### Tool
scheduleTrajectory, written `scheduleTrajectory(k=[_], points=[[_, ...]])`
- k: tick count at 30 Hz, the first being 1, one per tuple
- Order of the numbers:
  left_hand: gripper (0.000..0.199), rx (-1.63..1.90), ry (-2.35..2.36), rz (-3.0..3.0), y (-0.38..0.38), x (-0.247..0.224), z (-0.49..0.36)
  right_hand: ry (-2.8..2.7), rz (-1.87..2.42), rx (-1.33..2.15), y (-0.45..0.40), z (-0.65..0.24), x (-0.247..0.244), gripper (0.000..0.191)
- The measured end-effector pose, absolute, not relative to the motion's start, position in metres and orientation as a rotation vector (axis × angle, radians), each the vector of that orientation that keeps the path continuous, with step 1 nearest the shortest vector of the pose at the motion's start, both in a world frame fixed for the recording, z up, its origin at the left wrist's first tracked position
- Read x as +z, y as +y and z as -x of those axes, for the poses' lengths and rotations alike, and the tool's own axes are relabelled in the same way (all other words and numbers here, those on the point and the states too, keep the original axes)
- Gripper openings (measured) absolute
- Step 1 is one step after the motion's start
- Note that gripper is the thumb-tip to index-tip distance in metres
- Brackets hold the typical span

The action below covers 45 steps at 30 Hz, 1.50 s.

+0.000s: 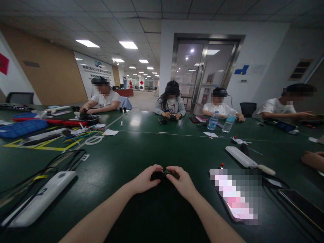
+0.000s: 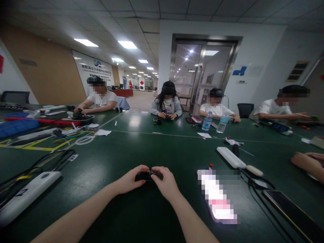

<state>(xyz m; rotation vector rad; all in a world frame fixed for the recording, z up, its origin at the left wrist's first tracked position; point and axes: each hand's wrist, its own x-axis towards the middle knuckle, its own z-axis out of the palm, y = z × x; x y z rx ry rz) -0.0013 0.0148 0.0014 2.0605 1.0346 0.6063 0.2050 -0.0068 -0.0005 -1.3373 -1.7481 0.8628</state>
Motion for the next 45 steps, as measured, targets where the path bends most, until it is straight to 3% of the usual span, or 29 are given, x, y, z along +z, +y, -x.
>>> scheduleTrajectory(k=[10, 20, 28, 33, 35, 40, 45], points=[[0.025, 0.576, 1.045, -2.216, 0.014, -0.001, 0.002, -1.919, 1.333, 0.937, -0.007, -0.202, -0.002, 0.025], [0.038, 0.506, 0.918, -2.429, 0.018, -0.004, 0.003, -2.037, 1.328, 0.810, -0.010, -0.202, 0.004, 0.020], [0.034, 0.476, 0.916, -2.471, 0.015, -0.001, 0.003, -2.098, 1.297, 0.833, -0.013, -0.203, 0.007, 0.021], [0.037, 0.481, 0.954, -2.480, 0.020, -0.001, 0.008, -2.040, 1.330, 0.843, -0.013, -0.204, 0.006, 0.034], [0.039, 0.504, 1.060, -2.470, 0.028, -0.001, 0.019, -1.936, 1.365, 0.850, -0.011, -0.209, 0.002, 0.039], [0.036, 0.557, 1.650, -2.316, 0.053, -0.001, 0.079, -1.699, 1.422, 0.815, -0.002, -0.229, -0.007, 0.027], [0.044, 0.590, 2.561, -1.560, 0.061, -0.008, 0.145, -1.491, 1.467, 0.757, 0.007, -0.243, -0.011, 0.017]])
